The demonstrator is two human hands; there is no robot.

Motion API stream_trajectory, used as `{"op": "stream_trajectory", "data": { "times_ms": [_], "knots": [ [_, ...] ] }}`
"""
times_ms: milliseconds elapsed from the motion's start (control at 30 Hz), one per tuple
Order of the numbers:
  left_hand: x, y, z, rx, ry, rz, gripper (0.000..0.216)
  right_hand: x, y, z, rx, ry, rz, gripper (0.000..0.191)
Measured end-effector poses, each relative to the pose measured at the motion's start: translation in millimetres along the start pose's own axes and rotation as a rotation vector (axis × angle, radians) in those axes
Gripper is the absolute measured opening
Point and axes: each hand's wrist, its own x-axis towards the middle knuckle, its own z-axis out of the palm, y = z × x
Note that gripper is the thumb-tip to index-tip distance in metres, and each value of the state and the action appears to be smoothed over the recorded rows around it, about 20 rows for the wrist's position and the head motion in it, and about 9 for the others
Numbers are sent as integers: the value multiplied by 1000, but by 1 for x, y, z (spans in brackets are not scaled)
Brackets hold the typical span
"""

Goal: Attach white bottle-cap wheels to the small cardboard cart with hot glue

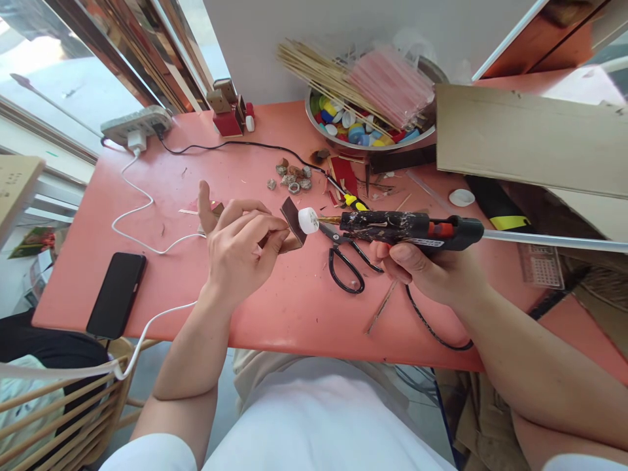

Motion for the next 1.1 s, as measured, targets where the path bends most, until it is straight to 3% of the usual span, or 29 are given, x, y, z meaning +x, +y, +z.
{"op": "stream_trajectory", "data": {
  "times_ms": [633,833,1100],
  "knots": [
    [0,2,2,-13,40,54,31,-4,10,-7,-12,-1,28,62],
    [-1,-3,5,-26,87,79,29,-2,5,-3,-17,31,87,73],
    [-1,-3,2,-7,41,46,27,-1,0,0,-4,20,81,75]
  ]
}}
